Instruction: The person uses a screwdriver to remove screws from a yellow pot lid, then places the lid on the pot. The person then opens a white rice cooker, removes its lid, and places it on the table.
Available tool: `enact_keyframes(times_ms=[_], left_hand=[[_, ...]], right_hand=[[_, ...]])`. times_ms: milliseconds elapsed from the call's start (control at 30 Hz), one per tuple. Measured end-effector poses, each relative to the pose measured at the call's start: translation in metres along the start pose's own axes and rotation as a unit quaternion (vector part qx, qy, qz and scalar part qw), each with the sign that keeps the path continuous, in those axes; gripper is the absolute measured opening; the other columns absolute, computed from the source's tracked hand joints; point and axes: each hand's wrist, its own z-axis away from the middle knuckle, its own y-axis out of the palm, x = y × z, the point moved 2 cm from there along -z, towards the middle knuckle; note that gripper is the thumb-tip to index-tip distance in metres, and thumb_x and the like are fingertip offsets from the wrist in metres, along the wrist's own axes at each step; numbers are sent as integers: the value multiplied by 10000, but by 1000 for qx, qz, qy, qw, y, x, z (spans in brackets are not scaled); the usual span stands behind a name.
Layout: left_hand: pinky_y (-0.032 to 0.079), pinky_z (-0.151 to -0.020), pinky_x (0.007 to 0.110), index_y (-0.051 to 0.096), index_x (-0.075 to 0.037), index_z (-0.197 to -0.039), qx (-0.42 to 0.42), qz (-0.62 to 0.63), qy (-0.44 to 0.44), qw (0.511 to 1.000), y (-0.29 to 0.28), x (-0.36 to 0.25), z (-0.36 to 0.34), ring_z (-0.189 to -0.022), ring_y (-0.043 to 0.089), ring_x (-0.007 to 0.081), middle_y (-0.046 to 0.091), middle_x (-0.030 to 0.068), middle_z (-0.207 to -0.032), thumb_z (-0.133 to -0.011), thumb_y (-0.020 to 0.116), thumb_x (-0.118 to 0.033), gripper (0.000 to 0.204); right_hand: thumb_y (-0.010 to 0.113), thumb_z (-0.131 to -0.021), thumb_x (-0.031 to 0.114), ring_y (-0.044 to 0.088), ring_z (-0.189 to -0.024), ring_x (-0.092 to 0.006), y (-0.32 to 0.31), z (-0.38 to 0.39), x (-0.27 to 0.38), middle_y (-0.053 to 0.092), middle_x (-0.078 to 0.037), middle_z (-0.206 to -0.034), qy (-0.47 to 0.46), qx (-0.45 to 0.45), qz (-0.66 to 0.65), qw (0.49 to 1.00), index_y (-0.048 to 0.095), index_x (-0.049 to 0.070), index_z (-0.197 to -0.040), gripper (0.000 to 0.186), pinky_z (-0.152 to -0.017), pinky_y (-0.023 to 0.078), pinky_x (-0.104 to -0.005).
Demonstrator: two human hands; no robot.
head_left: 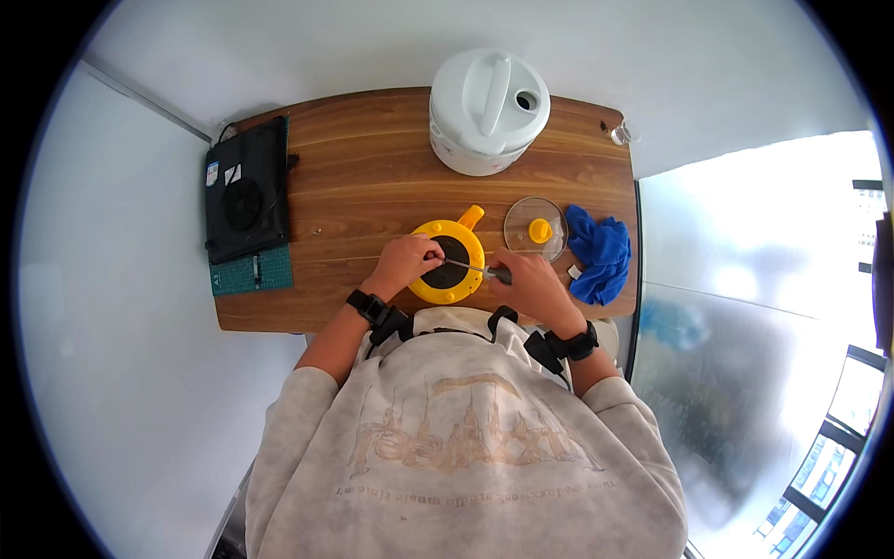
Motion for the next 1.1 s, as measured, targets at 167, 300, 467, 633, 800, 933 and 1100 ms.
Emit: enact_keyframes(times_ms=[167, 300, 467, 633, 800, 933, 1100], left_hand=[[515, -661, 345, 764, -114, -912, 4, 3, -4, 1000, 0, -1, -1, -761, 661, 217, 673, 46, -815, -832, 750, -204, 121], [516, -660, 345, 763, -109, -912, 9, 1, -12, 1000, 1, 1, -1, -758, 662, 218, 677, 48, -810, -834, 750, -207, 126], [519, -663, 346, 764, -106, -909, 7, 2, -18, 1000, 1, 1, -2, -754, 666, 221, 687, 48, -817, -833, 750, -208, 128], [522, -669, 349, 762, -98, -906, 9, 4, -21, 1000, -1, 0, -2, -760, 671, 226, 702, 54, -820, -830, 752, -211, 137], [523, -671, 349, 764, -98, -901, 10, 5, -23, 1000, 1, 1, -2, -754, 670, 226, 701, 58, -802, -830, 749, -210, 134], [523, -668, 345, 766, -101, -896, 5, 4, -17, 1000, 4, 5, -2, -748, 668, 221, 698, 58, -800, -827, 748, -206, 126], [521, -664, 343, 766, -101, -889, 4, 7, -19, 1000, 4, 4, -3, -744, 665, 220, 694, 57, -800, -824, 749, -202, 121]], right_hand=[[692, -814, 164, 678, -790, -379, 2, 0, -1, 706, -198, -852, 3, 0, 1, 1000, 653, 0, -1009, 258, -736, 535, -426], [692, -813, 164, 679, -792, -379, 1, 0, 1, 706, -198, -851, 3, 1, 3, 1000, 652, -3, -1009, 260, -741, 537, -427], [690, -814, 168, 671, -775, -386, -1, -1, 6, 695, -203, -832, 2, 7, 5, 1000, 647, 1, -1011, 261, -711, 530, -439], [681, -819, 167, 665, -759, -389, -1, -1, 6, 685, -203, -809, -10, -4, 13, 1000, 643, 11, -1020, 257, -696, 526, -446], [685, -816, 169, 666, -767, -385, 1, 0, 7, 685, -200, -811, -9, -1, 9, 1000, 647, 17, -1029, 265, -708, 529, -446], [688, -814, 173, 670, -784, -379, 1, 1, 6, 691, -202, -832, -10, 6, 12, 1000, 650, 17, -1028, 267, -720, 532, -441], [696, -825, 189, 664, -750, -369, 5, 1, 4, 681, -181, -805, -21, -10, 19, 1000, 654, 28, -999, 241, -676, 521, -444]])
